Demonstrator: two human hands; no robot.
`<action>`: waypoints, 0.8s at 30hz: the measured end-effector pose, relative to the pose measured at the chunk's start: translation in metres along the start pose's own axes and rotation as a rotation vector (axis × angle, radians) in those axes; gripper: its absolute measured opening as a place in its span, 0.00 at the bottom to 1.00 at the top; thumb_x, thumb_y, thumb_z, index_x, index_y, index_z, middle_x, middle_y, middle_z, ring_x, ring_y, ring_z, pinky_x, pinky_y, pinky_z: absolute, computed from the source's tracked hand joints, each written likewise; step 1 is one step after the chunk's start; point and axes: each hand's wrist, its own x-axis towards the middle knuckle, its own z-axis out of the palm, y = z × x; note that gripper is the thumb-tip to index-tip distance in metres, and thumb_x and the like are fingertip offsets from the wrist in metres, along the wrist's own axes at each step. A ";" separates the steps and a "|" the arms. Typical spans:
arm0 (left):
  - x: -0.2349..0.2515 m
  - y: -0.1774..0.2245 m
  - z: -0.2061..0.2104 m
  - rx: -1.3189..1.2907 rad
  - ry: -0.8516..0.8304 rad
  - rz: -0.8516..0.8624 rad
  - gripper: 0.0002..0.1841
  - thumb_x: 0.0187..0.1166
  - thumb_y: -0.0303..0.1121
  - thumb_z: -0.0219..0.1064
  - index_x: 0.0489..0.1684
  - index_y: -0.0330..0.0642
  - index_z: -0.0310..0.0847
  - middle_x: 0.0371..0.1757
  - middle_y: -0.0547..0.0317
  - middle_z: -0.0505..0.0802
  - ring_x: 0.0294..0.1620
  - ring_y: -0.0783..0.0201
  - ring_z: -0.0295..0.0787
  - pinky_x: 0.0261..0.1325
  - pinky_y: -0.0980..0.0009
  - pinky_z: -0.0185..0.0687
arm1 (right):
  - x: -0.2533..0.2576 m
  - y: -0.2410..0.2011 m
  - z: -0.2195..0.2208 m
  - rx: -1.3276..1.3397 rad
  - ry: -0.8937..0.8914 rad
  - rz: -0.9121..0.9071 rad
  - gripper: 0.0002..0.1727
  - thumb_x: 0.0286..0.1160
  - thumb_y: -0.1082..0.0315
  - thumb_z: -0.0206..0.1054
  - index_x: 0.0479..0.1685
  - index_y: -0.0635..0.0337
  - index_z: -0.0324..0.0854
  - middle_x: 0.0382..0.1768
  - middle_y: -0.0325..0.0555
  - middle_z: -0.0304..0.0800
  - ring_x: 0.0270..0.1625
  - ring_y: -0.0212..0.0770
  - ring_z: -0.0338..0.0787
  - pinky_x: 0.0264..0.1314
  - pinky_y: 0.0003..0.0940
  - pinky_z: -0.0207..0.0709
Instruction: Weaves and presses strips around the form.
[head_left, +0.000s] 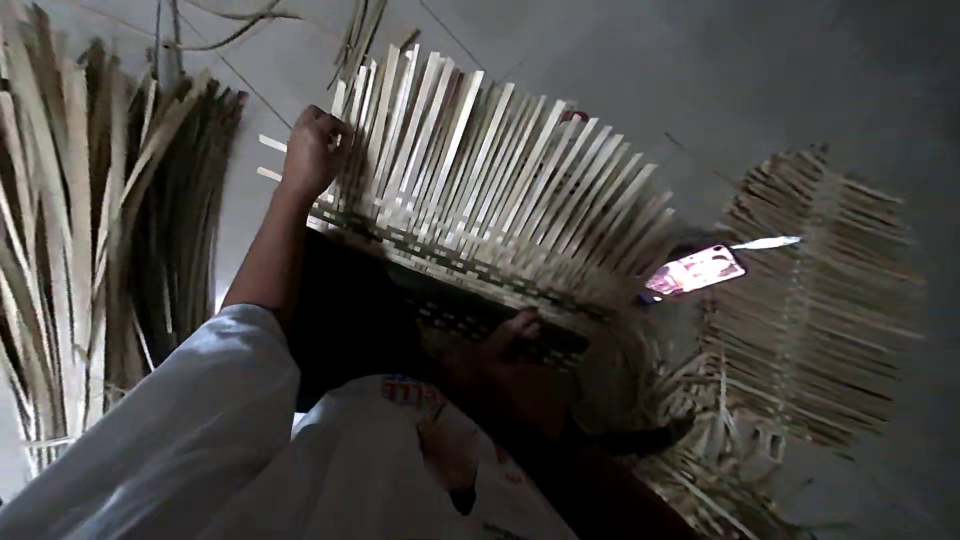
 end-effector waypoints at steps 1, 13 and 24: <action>0.000 0.001 0.001 0.018 -0.035 -0.006 0.15 0.75 0.23 0.68 0.59 0.29 0.85 0.65 0.28 0.83 0.64 0.37 0.83 0.69 0.46 0.77 | -0.002 0.005 -0.002 0.083 -0.058 0.030 0.36 0.85 0.45 0.58 0.84 0.61 0.68 0.82 0.80 0.62 0.50 0.57 0.95 0.38 0.46 0.89; 0.012 -0.008 0.009 0.179 -0.082 0.066 0.12 0.83 0.29 0.66 0.54 0.32 0.90 0.64 0.31 0.85 0.71 0.34 0.79 0.77 0.43 0.71 | 0.009 0.013 -0.004 0.037 -0.403 0.011 0.28 0.86 0.44 0.57 0.71 0.54 0.81 0.44 0.56 0.94 0.47 0.58 0.95 0.50 0.58 0.86; -0.030 -0.020 -0.009 -1.035 0.015 0.019 0.09 0.90 0.28 0.50 0.44 0.50 0.76 0.33 0.75 0.90 0.34 0.75 0.89 0.48 0.73 0.88 | 0.015 -0.001 -0.037 0.011 -0.628 0.015 0.24 0.89 0.52 0.56 0.74 0.56 0.79 0.58 0.58 0.91 0.59 0.59 0.92 0.61 0.59 0.84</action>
